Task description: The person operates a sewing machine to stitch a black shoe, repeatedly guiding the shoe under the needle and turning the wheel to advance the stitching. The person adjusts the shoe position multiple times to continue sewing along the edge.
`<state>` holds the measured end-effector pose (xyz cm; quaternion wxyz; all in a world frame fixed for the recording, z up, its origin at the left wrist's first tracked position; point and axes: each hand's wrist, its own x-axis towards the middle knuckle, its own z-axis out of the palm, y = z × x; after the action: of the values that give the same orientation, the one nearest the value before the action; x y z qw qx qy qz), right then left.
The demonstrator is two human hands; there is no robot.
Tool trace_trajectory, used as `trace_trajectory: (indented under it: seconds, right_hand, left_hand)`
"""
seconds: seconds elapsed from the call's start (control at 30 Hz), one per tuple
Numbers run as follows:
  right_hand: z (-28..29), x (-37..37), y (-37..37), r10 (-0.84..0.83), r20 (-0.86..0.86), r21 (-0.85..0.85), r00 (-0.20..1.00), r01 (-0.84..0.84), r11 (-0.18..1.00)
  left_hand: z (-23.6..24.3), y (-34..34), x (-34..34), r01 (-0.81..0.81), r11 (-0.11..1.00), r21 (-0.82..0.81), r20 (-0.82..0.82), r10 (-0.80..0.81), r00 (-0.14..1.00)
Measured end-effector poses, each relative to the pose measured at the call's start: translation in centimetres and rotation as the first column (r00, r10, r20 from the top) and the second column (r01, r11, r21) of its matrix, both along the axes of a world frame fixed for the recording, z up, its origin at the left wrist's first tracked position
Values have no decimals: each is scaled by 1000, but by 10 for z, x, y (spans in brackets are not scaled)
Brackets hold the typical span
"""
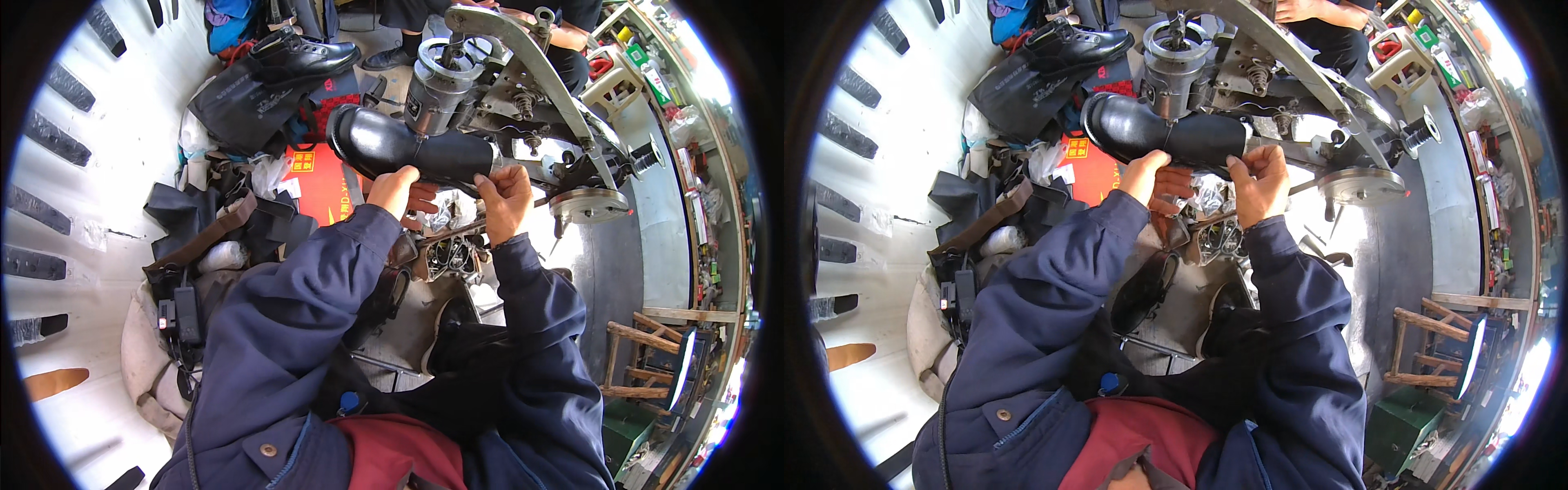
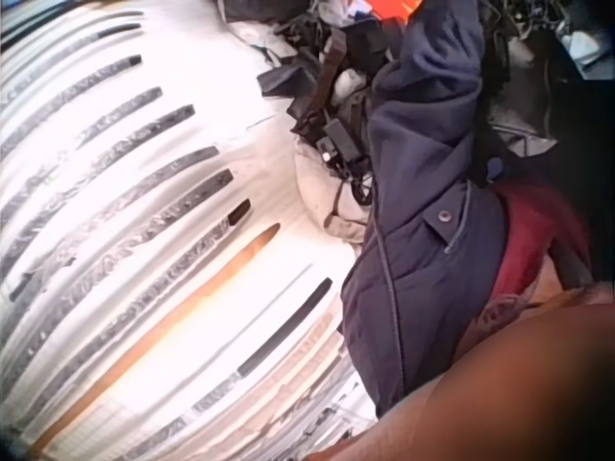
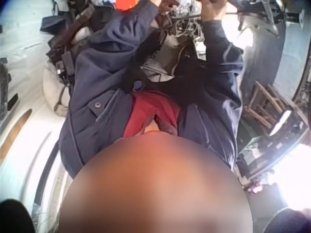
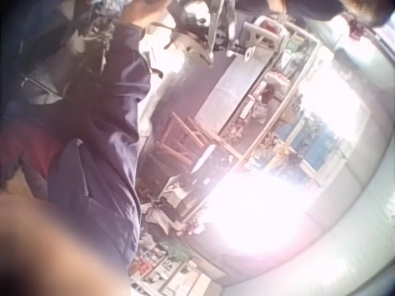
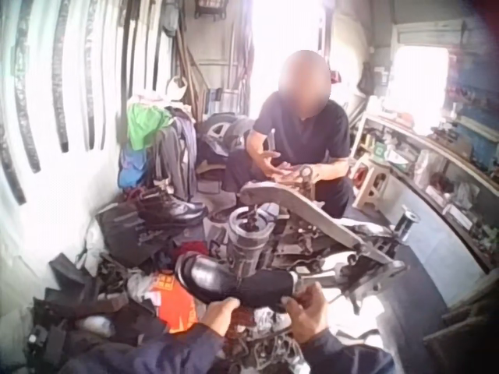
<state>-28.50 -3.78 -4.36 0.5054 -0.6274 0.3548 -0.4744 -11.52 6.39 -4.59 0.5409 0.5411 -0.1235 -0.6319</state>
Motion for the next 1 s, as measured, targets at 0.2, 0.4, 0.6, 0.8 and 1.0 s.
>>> trace_trajectory:
  seconds: [0.2, 0.4, 0.6, 0.8, 1.0]
  right_hand:
    - [-4, 1, -1, -24, -85, -54, 996, 19, 998]
    - [-1, 0, 5, -7, -91, -22, 996, 5, 1000]
    - [4, 0, 8, 13, -62, -17, 998, -15, 1000]
    - [5, -3, 7, 28, -68, -14, 997, -29, 999]
    - [4, -1, 3, 38, -55, 11, 998, -38, 999]
  left_hand:
    - [-12, 8, -16, -370, 906, -205, 387, 422, 819]
    - [-16, 11, -29, -347, 705, -619, 394, 661, 639]
    - [-4, 16, -14, -27, 952, -306, 845, 285, 453]
    - [10, 29, -10, 202, 914, -351, 931, 364, -34]
    - [21, 30, 15, 375, 878, -296, 832, 430, -350]
